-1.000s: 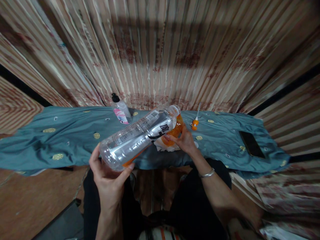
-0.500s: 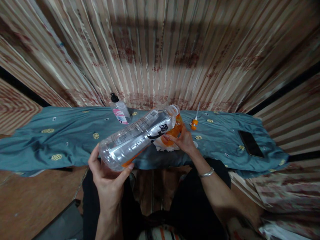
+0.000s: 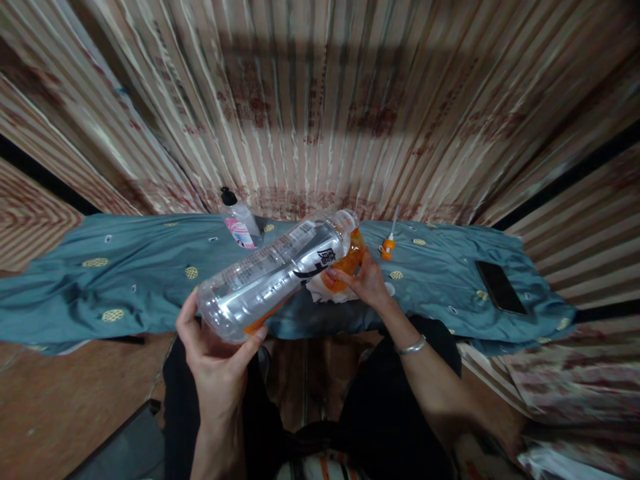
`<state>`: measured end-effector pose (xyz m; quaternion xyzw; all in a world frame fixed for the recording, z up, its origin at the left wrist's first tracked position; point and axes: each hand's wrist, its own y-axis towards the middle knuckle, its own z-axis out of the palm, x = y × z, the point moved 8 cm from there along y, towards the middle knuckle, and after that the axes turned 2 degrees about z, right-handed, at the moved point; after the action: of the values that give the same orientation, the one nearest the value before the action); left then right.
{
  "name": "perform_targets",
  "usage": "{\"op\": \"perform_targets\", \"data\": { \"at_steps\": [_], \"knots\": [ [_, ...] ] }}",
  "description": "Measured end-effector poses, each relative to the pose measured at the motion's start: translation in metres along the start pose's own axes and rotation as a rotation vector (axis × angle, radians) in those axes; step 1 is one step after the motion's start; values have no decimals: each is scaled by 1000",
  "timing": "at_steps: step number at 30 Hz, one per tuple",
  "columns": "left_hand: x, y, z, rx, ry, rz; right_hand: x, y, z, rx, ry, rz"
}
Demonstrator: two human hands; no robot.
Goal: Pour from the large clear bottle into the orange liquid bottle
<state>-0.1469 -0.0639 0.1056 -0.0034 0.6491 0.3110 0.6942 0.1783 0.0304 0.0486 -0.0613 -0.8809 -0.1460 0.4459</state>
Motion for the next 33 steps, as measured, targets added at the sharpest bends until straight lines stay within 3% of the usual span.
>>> {"op": "perform_targets", "data": {
  "at_steps": [33],
  "knots": [
    [4, 1, -2, -15, 41, 6, 1, 0, 0, -25, -1, -8]
  ]
}}
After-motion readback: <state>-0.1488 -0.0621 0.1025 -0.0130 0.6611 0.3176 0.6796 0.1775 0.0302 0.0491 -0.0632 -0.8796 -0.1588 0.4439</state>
